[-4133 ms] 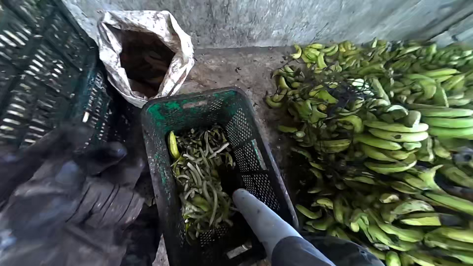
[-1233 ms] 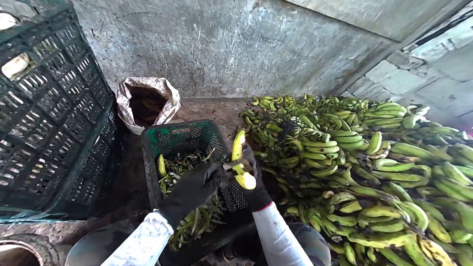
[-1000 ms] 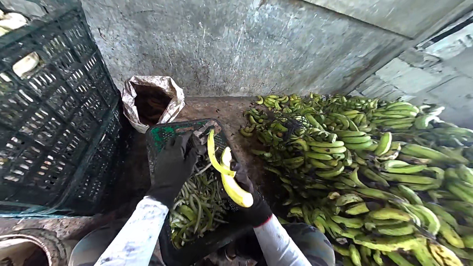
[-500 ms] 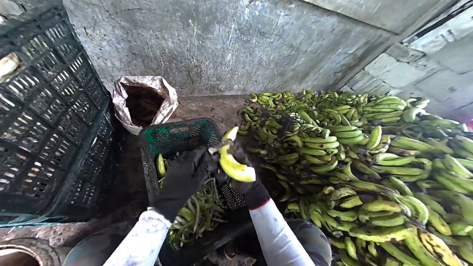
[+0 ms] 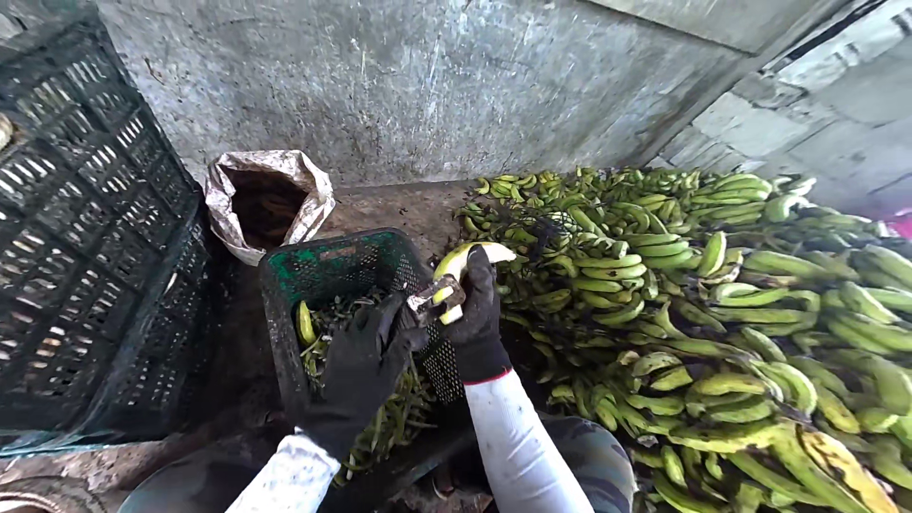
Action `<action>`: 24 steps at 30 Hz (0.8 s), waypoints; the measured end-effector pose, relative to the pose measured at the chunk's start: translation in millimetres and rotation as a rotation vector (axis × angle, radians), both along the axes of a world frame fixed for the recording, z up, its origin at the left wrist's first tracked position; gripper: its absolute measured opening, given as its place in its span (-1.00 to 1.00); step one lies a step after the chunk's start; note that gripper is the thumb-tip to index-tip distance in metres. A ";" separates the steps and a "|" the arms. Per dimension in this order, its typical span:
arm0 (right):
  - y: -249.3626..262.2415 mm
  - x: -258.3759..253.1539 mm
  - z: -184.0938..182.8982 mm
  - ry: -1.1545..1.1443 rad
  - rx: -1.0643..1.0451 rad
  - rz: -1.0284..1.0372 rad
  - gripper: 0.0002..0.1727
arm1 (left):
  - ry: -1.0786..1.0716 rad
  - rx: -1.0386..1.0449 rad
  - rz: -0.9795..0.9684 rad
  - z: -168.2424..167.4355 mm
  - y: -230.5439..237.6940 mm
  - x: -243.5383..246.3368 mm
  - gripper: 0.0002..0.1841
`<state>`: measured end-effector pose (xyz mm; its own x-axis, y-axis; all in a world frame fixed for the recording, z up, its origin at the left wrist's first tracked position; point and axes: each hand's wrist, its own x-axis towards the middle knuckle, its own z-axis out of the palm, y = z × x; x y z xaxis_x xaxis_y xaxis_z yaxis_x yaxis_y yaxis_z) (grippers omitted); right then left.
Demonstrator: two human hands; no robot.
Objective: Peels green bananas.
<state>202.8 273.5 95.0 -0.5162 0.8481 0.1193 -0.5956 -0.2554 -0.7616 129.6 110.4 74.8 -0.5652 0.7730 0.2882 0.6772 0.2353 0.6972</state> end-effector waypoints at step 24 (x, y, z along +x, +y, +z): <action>-7.7 58.0 4.5 -0.823 0.468 0.927 -0.21 | 0.100 -0.436 0.039 -8.3 15.0 -60.4 -0.60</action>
